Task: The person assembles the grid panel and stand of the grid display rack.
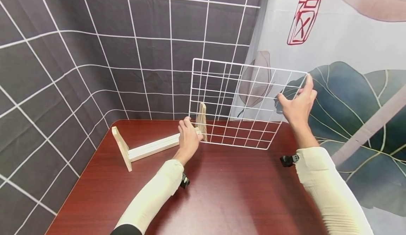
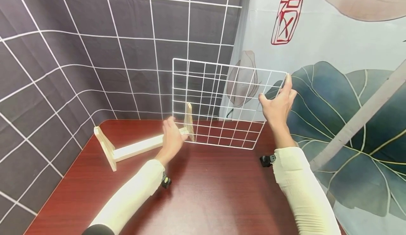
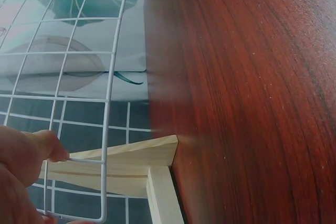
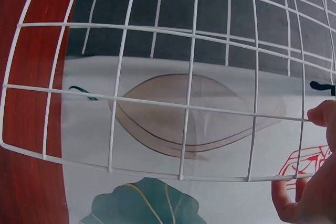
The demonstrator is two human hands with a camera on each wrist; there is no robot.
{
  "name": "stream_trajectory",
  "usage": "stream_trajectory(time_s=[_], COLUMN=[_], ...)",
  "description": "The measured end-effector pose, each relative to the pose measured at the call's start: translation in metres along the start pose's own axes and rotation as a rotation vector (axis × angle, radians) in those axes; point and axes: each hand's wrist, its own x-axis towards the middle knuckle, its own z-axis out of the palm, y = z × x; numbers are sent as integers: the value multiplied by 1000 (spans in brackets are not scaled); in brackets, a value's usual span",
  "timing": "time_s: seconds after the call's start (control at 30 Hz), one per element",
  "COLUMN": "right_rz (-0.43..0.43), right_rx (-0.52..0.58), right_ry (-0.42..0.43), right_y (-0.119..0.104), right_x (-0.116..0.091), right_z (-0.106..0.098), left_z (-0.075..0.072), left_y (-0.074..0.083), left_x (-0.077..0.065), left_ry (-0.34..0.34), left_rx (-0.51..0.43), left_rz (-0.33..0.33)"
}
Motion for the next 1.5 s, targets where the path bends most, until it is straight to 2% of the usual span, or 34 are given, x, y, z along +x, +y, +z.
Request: stream_trajectory(time_s=[0.33,0.5,0.67,0.9,1.03,1.27,1.5], right_rz=[-17,-64,-146,-320,-369,-385,-349], right_rx=[42,75,74,49,14,-83,-117], right_ry=[24,57,70,89,40,-53,-86], right_y=[-5,-3,-2,-1,-1,-6,-14], right_x=[-3,-7,-15,-29,-40,-57,-66], right_z=[-1,0,5,23,33,49,60], left_z=[3,4,4,3,3,2,4], left_y=[-1,0,0,2,3,5,10], left_x=[0,0,0,1,1,0,0], left_ry=[6,12,20,20,5,-4,23], left_rx=[-9,-8,5,7,-3,-38,-60], left_rz=[-4,-8,-7,3,2,7,24])
